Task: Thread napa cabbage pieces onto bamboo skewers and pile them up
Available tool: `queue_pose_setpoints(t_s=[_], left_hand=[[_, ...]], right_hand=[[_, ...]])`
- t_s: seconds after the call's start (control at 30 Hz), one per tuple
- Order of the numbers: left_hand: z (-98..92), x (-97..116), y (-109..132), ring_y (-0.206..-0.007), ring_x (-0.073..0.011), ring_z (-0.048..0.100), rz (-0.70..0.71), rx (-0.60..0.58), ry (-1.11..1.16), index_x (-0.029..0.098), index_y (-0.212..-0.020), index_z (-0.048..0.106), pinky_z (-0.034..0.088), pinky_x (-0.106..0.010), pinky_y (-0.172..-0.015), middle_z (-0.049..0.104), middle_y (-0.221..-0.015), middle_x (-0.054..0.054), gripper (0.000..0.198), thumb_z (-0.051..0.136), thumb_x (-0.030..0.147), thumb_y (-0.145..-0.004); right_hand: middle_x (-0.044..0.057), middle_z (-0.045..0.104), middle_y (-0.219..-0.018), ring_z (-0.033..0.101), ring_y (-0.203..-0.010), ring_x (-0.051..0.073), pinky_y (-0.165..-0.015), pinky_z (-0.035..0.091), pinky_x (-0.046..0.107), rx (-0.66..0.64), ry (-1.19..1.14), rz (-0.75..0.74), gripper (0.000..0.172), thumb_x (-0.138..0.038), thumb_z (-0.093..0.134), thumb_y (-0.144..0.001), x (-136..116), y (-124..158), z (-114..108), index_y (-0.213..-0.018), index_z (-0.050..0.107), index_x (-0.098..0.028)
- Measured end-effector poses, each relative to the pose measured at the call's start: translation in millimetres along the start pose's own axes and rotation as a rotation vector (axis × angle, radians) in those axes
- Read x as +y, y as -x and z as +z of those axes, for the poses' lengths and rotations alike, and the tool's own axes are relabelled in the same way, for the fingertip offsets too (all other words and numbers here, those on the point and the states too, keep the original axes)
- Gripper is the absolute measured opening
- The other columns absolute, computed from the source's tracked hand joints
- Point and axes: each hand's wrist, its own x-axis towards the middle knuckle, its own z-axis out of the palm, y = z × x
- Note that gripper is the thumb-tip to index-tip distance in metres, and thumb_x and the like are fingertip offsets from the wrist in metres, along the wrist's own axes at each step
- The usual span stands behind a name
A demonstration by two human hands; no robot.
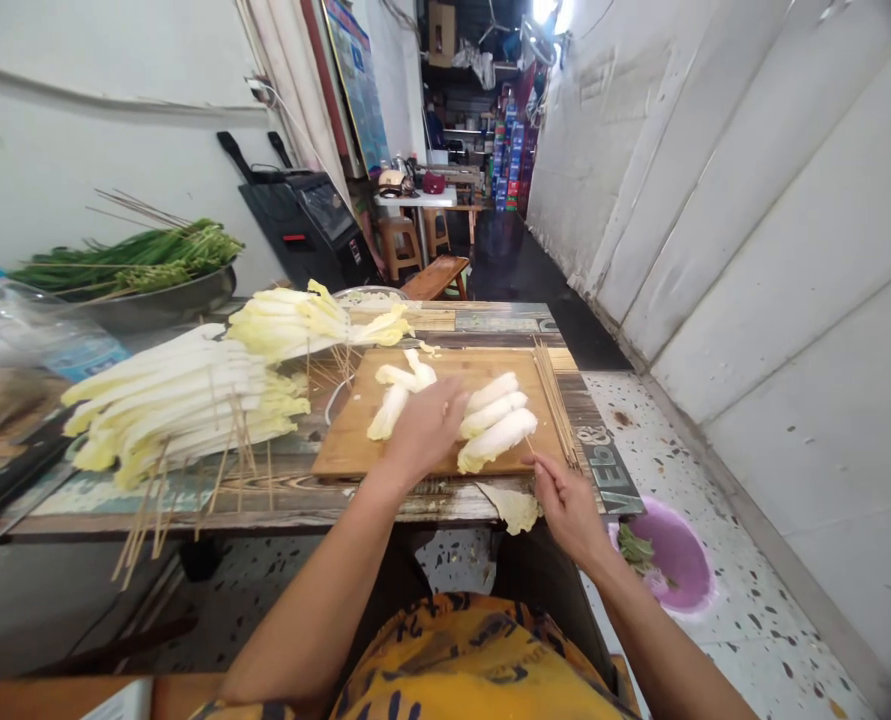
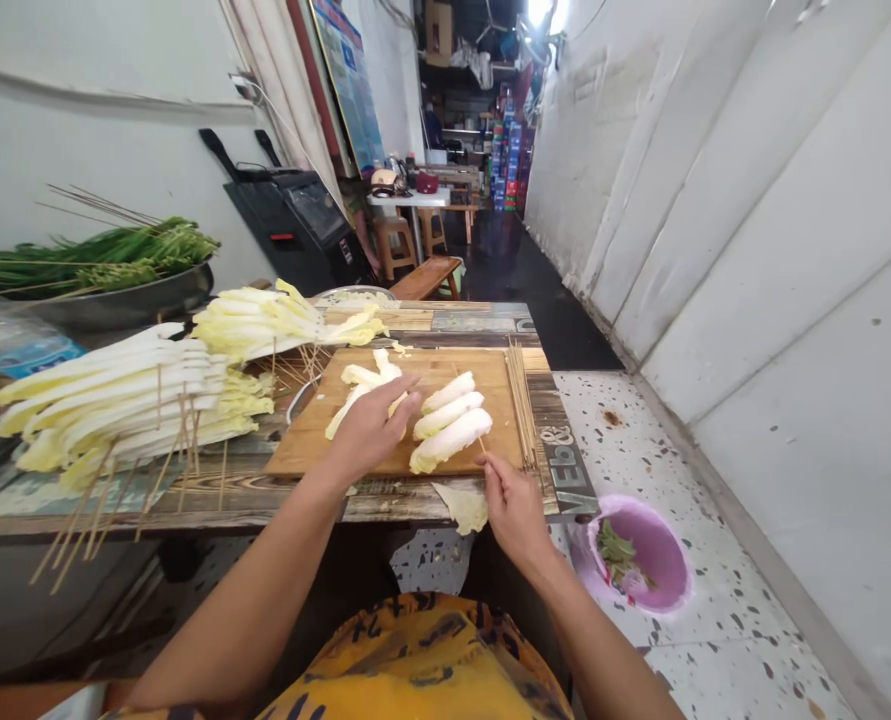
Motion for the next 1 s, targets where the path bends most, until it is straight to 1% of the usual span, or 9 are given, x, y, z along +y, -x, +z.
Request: queue_pose_setpoints(t_s=[0.17,0.27,0.4,0.53,0.6,0.7,0.8,0.87,1.0], left_hand=[[-11.2,5.6,7.1,-0.118,-0.0227,0.053,0.001,0.000,0.368,0.014,-0.124,0.056,0.037,-0.034,-0.103,0.059,-0.128,-0.009,0.047,0.051,0.040,-0.085],[-25.4,10.8,12.1,-0.104,-0.0233,0.060,-0.024,-0.032,0.539,0.016,-0.116,0.063,0.046,-0.031,-0.090,0.066,-0.116,-0.006,0.043,0.056,0.041,-0.082],[-35.6,14.5,23.6,-0.086,-0.0220,0.064,-0.175,-0.110,0.615,0.016,-0.105,0.069,0.049,-0.027,-0.072,0.071,-0.097,-0.004,0.041,0.060,0.045,-0.078],[-31.0,2.2,33.8,-0.097,-0.0224,0.062,-0.185,-0.167,0.734,0.019,-0.112,0.065,0.048,-0.029,-0.084,0.070,-0.105,-0.005,0.045,0.056,0.049,-0.080],[-28.8,-13.7,36.2,-0.101,-0.0226,0.061,-0.211,-0.004,0.626,0.017,-0.113,0.064,0.045,-0.032,-0.091,0.069,-0.108,-0.007,0.045,0.053,0.048,-0.082],[-30.6,-44.1,37.5,-0.101,-0.0239,0.061,-0.271,0.245,0.228,0.015,-0.112,0.064,0.044,-0.035,-0.092,0.067,-0.110,-0.010,0.042,0.051,0.042,-0.083],[-34.6,-67.5,39.4,-0.104,-0.0260,0.059,-0.265,0.201,-0.131,0.017,-0.110,0.064,0.044,-0.037,-0.092,0.066,-0.111,-0.011,0.037,0.050,0.036,-0.082],[-34.7,-73.8,40.6,-0.107,-0.0270,0.058,-0.254,0.149,-0.209,0.018,-0.109,0.064,0.043,-0.037,-0.093,0.065,-0.112,-0.011,0.036,0.053,0.035,-0.080],[-26.8,-72.1,34.0,-0.109,-0.0282,0.056,-0.258,0.102,-0.293,0.017,-0.114,0.060,0.042,-0.037,-0.093,0.064,-0.115,-0.012,0.045,0.058,0.039,-0.075]], right_hand=[[0.010,0.073,-0.090,0.068,-0.074,0.020,-0.068,0.051,0.029,-0.029,-0.005,-0.168,0.030,-0.024,0.041,-0.090,-12.4,10.6,-7.6,-0.104,0.066,-0.016],[0.011,0.073,-0.096,0.069,-0.082,0.021,-0.074,0.052,0.031,-0.049,-0.004,-0.218,0.028,-0.023,0.043,-0.089,-19.7,11.8,-12.3,-0.103,0.067,-0.018],[0.010,0.073,-0.099,0.068,-0.088,0.023,-0.079,0.052,0.034,-0.076,-0.010,-0.188,0.027,-0.021,0.046,-0.088,-29.0,7.1,-13.7,-0.103,0.068,-0.018],[0.007,0.074,-0.090,0.068,-0.080,0.021,-0.070,0.054,0.030,-0.059,-0.058,-0.102,0.024,-0.027,0.049,-0.088,-33.9,3.8,-15.3,-0.094,0.071,-0.019],[0.008,0.074,-0.087,0.068,-0.077,0.021,-0.069,0.054,0.031,0.035,-0.061,-0.043,0.025,-0.031,0.050,-0.088,-33.2,4.8,-20.3,-0.091,0.071,-0.017],[0.010,0.072,-0.089,0.065,-0.078,0.022,-0.072,0.052,0.033,0.163,-0.049,0.017,0.027,-0.034,0.052,-0.087,-30.5,7.9,-31.3,-0.094,0.070,-0.015],[0.005,0.068,-0.070,0.060,-0.059,0.017,-0.054,0.048,0.027,0.151,-0.072,0.043,0.029,-0.036,0.053,-0.087,-27.9,10.4,-38.4,-0.096,0.071,-0.015],[0.001,0.062,-0.060,0.053,-0.050,0.014,-0.046,0.044,0.025,0.128,-0.094,0.064,0.031,-0.037,0.053,-0.086,-26.0,11.5,-38.7,-0.097,0.071,-0.015],[0.005,0.068,-0.075,0.058,-0.061,0.017,-0.057,0.049,0.028,0.121,-0.152,0.115,0.032,-0.039,0.057,-0.084,-21.1,13.5,-34.7,-0.100,0.072,-0.016]])
